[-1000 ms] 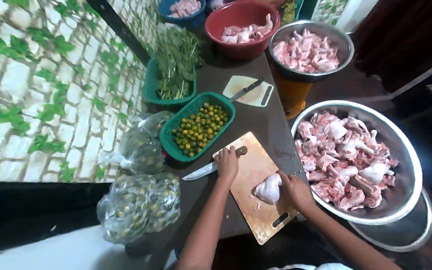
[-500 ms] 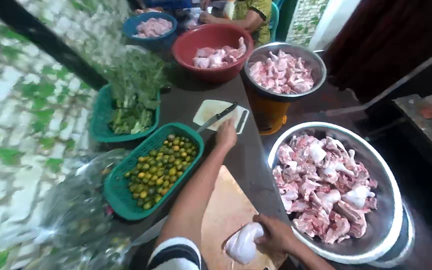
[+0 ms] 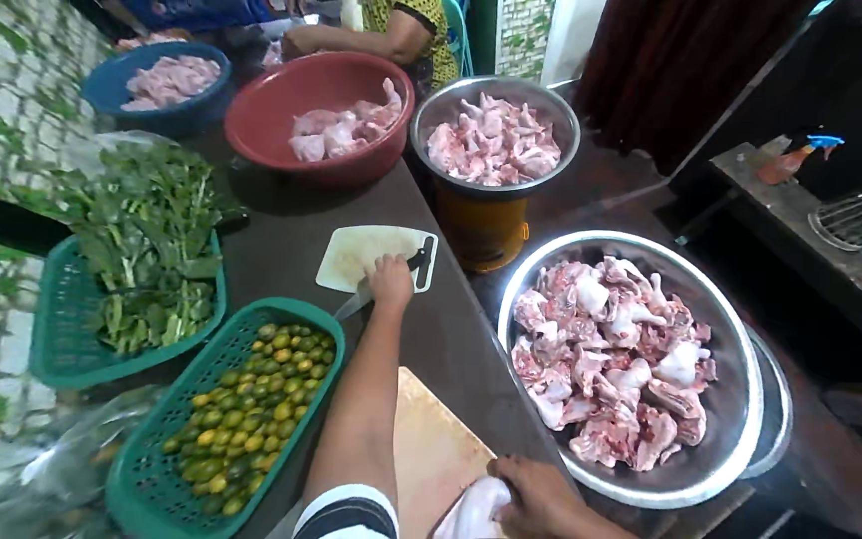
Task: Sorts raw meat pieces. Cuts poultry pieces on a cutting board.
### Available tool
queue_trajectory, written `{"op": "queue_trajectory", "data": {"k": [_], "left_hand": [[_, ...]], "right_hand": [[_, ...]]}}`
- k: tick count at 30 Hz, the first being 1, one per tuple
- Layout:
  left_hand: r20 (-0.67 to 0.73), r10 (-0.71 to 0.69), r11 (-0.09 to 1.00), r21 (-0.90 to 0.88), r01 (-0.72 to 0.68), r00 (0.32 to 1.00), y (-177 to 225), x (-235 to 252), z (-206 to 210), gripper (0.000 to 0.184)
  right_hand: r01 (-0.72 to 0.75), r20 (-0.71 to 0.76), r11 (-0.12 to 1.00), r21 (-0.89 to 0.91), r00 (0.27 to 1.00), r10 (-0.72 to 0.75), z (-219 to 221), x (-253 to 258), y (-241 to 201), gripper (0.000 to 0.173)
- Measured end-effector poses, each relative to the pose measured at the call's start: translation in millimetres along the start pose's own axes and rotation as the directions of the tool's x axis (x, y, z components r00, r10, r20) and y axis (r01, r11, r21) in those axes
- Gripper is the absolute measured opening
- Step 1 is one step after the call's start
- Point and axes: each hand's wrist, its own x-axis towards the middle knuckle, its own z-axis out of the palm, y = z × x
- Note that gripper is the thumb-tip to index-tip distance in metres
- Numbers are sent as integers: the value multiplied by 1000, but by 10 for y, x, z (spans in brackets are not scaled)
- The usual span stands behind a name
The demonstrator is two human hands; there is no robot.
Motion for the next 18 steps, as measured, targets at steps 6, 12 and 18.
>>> {"op": "queue_trajectory", "data": {"k": [6,12,18], "left_hand": [[-261,256,961,-35,-274,931,-100,-590,-357,40],[-678,73,842,-351,-409,731,-335,-1611,-967,32],[-856,-164,490,-502,-713,490,-487,-2692,-1207,12]], "right_hand": [[-87,-195,995,-45,978,76,182,-62,-19,57],[-289,-251,957,36,924,289,283,-101,-158,65],[75,54,996,-41,996,-72,539,-185,-242,43]]}}
